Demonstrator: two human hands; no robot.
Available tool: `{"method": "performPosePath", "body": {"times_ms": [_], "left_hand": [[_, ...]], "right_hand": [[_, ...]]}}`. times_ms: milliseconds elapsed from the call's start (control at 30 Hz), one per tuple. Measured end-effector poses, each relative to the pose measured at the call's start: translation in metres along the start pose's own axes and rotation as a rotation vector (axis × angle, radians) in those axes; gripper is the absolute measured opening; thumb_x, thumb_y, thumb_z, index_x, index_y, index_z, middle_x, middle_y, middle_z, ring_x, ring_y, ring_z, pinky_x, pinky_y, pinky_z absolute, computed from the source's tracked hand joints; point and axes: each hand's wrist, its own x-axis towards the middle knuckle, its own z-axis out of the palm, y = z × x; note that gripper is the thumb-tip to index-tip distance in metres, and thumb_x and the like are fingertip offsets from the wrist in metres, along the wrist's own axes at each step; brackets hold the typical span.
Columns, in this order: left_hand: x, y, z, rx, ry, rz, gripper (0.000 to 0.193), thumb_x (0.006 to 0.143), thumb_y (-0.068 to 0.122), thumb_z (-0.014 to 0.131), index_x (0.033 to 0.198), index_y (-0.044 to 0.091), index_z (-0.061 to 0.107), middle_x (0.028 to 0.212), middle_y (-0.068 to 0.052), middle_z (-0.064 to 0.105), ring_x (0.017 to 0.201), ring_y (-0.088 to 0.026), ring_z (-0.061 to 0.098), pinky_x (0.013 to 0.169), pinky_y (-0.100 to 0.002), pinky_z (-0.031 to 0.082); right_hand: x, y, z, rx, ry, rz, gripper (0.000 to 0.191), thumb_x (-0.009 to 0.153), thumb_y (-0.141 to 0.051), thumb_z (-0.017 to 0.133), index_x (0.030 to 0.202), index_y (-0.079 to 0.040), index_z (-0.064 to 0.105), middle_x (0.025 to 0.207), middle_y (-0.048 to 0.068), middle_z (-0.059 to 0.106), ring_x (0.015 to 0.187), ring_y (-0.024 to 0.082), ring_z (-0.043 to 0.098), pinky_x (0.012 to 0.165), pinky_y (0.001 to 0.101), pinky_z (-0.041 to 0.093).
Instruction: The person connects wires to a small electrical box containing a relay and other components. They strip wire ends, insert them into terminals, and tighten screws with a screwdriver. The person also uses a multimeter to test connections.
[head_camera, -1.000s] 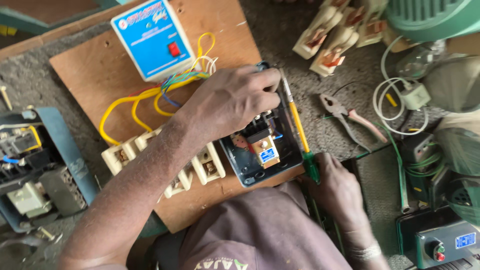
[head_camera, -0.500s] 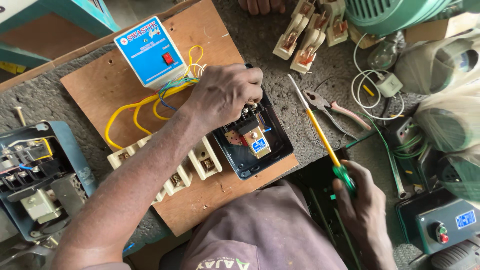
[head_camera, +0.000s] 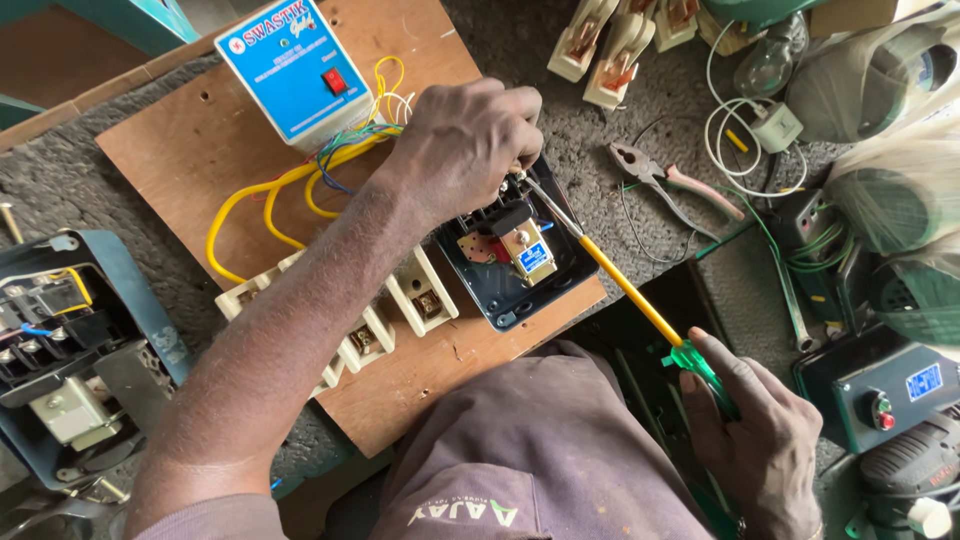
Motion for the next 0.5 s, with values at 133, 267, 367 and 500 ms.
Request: {"method": "performPosePath", "body": {"times_ms": [133,267,367,500], "left_hand": [[-0.0009,0.0028,-0.0058,-0.006,-0.048,-0.030,0.023,0.091,0.014,0.075,0.068,0.017,0.074,0.082,0.002,0.066,0.075,-0.016,0.066,0.056,-0.035,0.056],[-0.0002,0.0034,-0.0060,0.007,-0.082,-0.038,0.017,0.087,0.014,0.077,0.071,0.018,0.076,0.085,0.002,0.066,0.078,-0.016,0.066,0.061,-0.034,0.058],[-0.0005,0.0032,-0.0045,0.034,-0.087,-0.038,0.016,0.086,0.012,0.078,0.071,0.019,0.077,0.089,0.003,0.067,0.080,-0.015,0.067,0.063,-0.033,0.058],[-0.0005,0.0027,-0.0032,0.017,-0.092,-0.049,0.012,0.084,0.014,0.080,0.073,0.018,0.077,0.087,0.002,0.067,0.080,-0.015,0.067,0.064,-0.034,0.059]], "right_hand": [[-0.0028,-0.0053,0.0019,-0.041,0.017,0.008,0.041,0.089,-0.016,0.076,0.130,-0.015,0.071,0.079,0.008,0.066,0.060,0.021,0.063,0.057,0.0348,0.050],[-0.0057,-0.0083,0.0042,-0.066,0.048,-0.018,0.039,0.091,-0.016,0.077,0.130,-0.015,0.071,0.080,0.007,0.066,0.061,0.019,0.064,0.057,0.0337,0.050],[-0.0065,-0.0072,0.0052,-0.068,0.081,-0.054,0.038,0.091,-0.015,0.077,0.129,-0.015,0.072,0.086,0.007,0.069,0.066,0.019,0.066,0.060,0.0323,0.052],[-0.0054,-0.0083,0.0031,-0.106,0.088,-0.089,0.037,0.091,-0.013,0.078,0.128,-0.015,0.073,0.090,0.008,0.071,0.069,0.017,0.068,0.062,0.0313,0.054]]}}
